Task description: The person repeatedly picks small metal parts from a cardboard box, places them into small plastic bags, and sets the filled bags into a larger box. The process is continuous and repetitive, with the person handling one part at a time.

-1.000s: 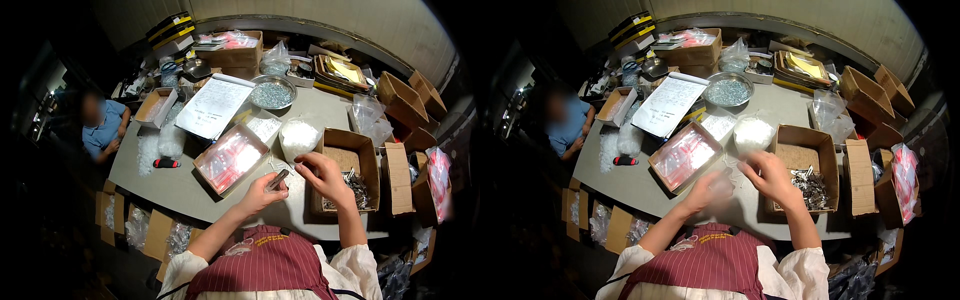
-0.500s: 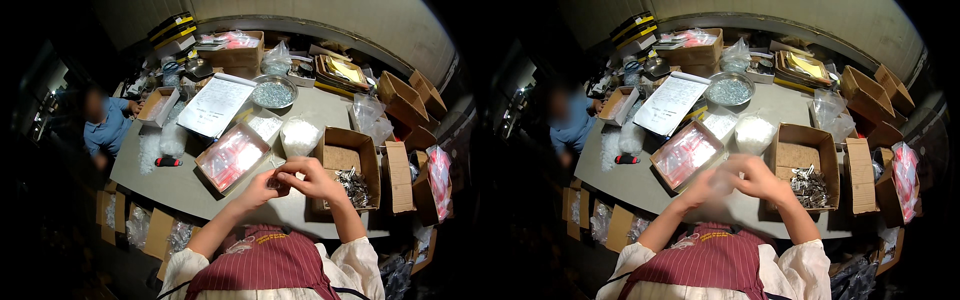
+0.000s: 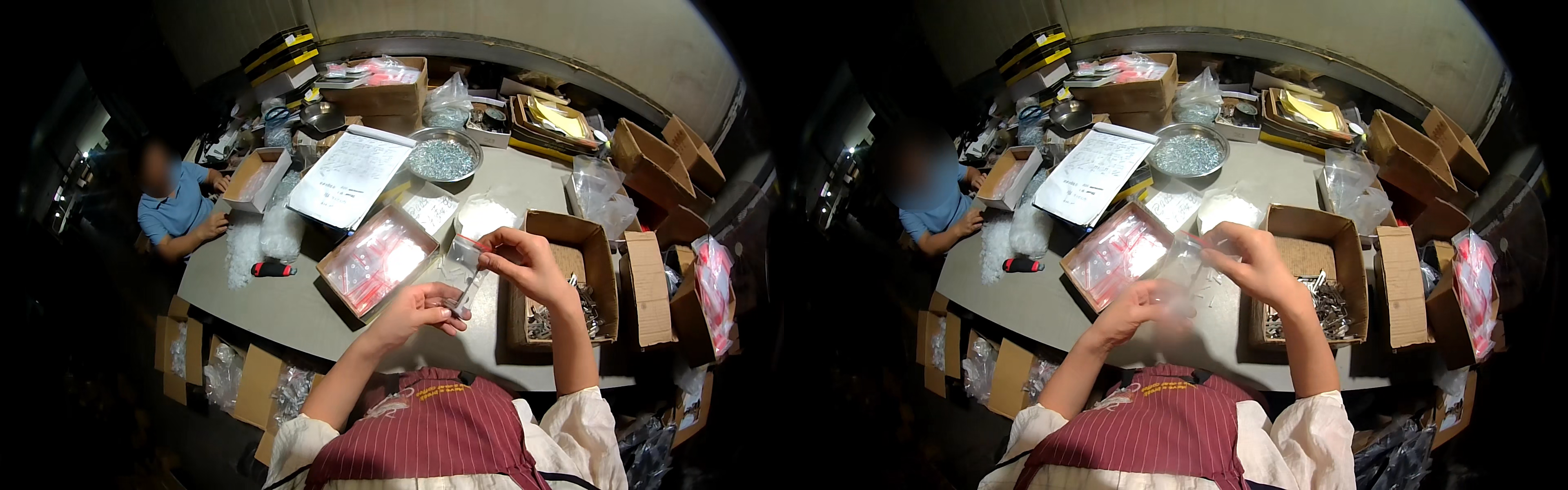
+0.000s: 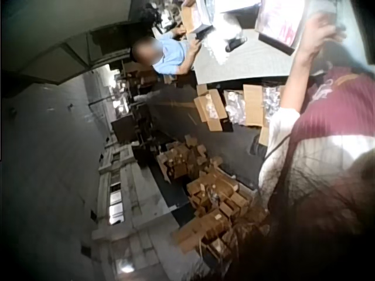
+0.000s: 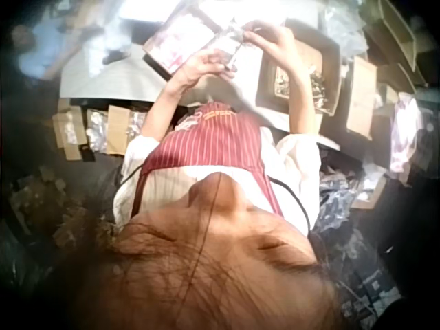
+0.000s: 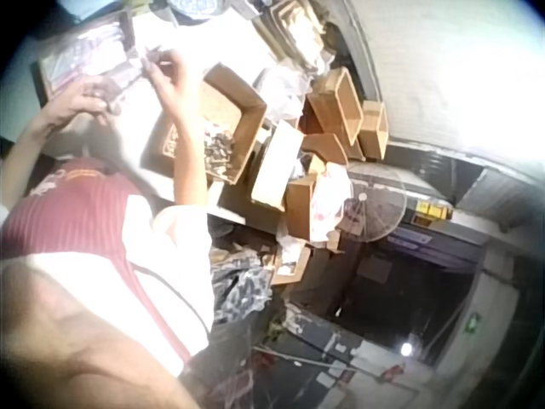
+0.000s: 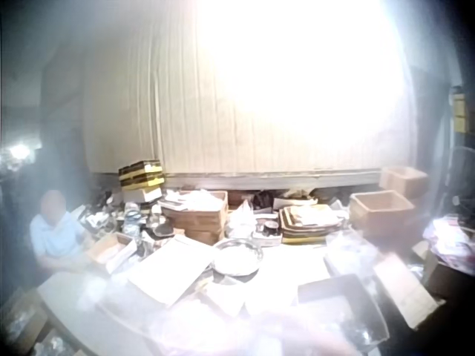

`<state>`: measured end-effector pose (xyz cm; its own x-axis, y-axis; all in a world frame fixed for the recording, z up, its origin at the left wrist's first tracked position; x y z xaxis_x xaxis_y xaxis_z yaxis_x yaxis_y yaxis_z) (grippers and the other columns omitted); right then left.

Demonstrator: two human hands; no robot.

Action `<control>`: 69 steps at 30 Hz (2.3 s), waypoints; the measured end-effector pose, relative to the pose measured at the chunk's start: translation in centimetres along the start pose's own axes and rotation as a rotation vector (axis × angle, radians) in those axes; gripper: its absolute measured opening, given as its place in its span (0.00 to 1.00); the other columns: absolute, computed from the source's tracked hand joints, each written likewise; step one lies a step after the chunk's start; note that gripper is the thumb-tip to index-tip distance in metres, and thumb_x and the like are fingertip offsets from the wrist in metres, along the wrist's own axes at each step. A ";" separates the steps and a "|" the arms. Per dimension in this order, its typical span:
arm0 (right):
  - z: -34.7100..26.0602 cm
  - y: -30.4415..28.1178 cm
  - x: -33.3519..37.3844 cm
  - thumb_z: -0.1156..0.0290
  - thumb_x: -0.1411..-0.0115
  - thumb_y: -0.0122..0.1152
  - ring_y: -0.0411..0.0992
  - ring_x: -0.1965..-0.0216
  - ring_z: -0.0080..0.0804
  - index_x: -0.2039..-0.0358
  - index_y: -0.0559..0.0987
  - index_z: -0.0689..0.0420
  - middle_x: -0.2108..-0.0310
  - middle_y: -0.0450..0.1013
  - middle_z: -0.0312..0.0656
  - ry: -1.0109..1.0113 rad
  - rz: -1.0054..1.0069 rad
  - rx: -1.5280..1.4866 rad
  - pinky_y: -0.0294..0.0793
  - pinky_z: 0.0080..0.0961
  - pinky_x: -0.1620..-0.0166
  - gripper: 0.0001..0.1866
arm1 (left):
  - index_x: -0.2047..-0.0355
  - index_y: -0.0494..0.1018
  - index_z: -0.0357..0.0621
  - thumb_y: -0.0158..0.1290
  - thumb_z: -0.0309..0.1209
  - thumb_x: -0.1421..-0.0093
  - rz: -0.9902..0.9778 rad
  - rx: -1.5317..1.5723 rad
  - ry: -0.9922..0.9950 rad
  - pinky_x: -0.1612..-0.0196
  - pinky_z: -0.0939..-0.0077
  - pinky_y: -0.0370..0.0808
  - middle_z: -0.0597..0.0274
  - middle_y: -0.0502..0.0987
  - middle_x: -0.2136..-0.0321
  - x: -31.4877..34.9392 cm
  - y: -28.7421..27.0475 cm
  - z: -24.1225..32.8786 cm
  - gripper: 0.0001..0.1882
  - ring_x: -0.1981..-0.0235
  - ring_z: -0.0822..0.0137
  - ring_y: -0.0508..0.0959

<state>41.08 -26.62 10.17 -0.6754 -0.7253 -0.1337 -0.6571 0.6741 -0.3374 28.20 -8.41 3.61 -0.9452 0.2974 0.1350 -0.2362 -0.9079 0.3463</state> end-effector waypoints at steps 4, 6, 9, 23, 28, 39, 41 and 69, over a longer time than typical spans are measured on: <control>0.8 -0.1 0.3 0.77 0.38 0.65 0.76 0.63 0.20 0.62 0.77 0.67 0.64 0.77 0.38 0.031 0.015 -0.110 0.77 0.19 0.59 0.08 | 0.42 0.67 0.29 0.51 0.20 0.35 0.022 -0.015 0.060 0.50 0.70 0.79 0.48 0.79 0.54 0.4 0.3 0.5 0.21 0.53 0.62 0.81; 0.7 0.2 0.6 0.78 0.38 0.65 0.76 0.63 0.20 0.62 0.76 0.67 0.65 0.77 0.38 -0.008 0.017 -0.137 0.77 0.19 0.59 0.08 | 0.42 0.68 0.30 0.51 0.20 0.35 0.038 -0.069 0.093 0.49 0.70 0.79 0.50 0.80 0.54 0.5 0.3 0.6 0.21 0.53 0.64 0.81; -0.2 0.9 1.0 0.78 0.38 0.65 0.75 0.63 0.20 0.62 0.76 0.67 0.65 0.76 0.37 -0.069 0.004 -0.101 0.77 0.19 0.58 0.08 | 0.44 0.69 0.32 0.52 0.21 0.34 0.150 -0.228 0.249 0.49 0.71 0.78 0.53 0.80 0.55 0.7 0.9 2.5 0.19 0.54 0.67 0.80; -1.2 3.4 1.4 0.76 0.39 0.67 0.76 0.59 0.24 0.56 0.74 0.65 0.62 0.76 0.39 -0.121 -0.014 -0.060 0.77 0.22 0.53 0.14 | 0.59 0.71 0.36 0.52 0.25 0.33 0.482 -0.367 0.430 0.69 0.79 0.78 0.59 0.81 0.68 1.8 0.9 4.8 0.05 0.68 0.73 0.81; -1.8 4.4 1.0 0.71 0.38 0.66 0.76 0.59 0.31 0.57 0.76 0.65 0.63 0.76 0.43 -0.328 -0.002 0.139 0.76 0.28 0.53 0.13 | 0.65 0.74 0.37 0.54 0.24 0.36 0.562 -0.582 0.322 0.70 0.83 0.73 0.63 0.79 0.70 2.0 1.5 5.2 0.03 0.70 0.79 0.77; -2.5 6.5 0.0 0.69 0.41 0.62 0.72 0.64 0.46 0.66 0.76 0.59 0.70 0.74 0.45 -0.295 -0.087 0.268 0.69 0.37 0.58 0.07 | 0.65 0.74 0.38 0.53 0.26 0.35 0.575 -0.613 0.574 0.73 0.80 0.75 0.63 0.78 0.78 1.8 0.0 2.7 0.04 0.75 0.78 0.79; -2.3 7.0 0.1 0.69 0.41 0.63 0.70 0.70 0.45 0.69 0.74 0.61 0.72 0.72 0.45 -0.382 -0.026 0.278 0.68 0.35 0.62 0.09 | 0.65 0.74 0.38 0.54 0.27 0.36 0.555 -0.605 0.571 0.74 0.78 0.73 0.64 0.76 0.79 1.7 -0.6 1.6 0.05 0.78 0.79 0.76; 3.4 10.6 -0.5 0.78 0.37 0.65 0.70 0.61 0.20 0.56 0.78 0.60 0.64 0.73 0.32 -0.011 -0.230 -0.431 0.71 0.18 0.57 0.09 | 0.56 0.70 0.41 0.52 0.39 0.30 0.369 -0.103 0.492 0.61 0.78 0.70 0.68 0.72 0.66 5.0 -3.6 -5.1 0.13 0.66 0.77 0.71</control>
<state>35.55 -19.59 3.46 -0.4944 -0.8621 -0.1110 -0.8692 0.4912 0.0565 23.15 -5.16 -1.68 -0.9560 -0.1898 -0.2237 0.1281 -0.9560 0.2639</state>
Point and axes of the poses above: each hand's wrist, its own x-axis away from the middle knuckle, its own y-axis out of the palm, z = x × y, the point moved 3 cm from there along -x, towards the middle knuckle
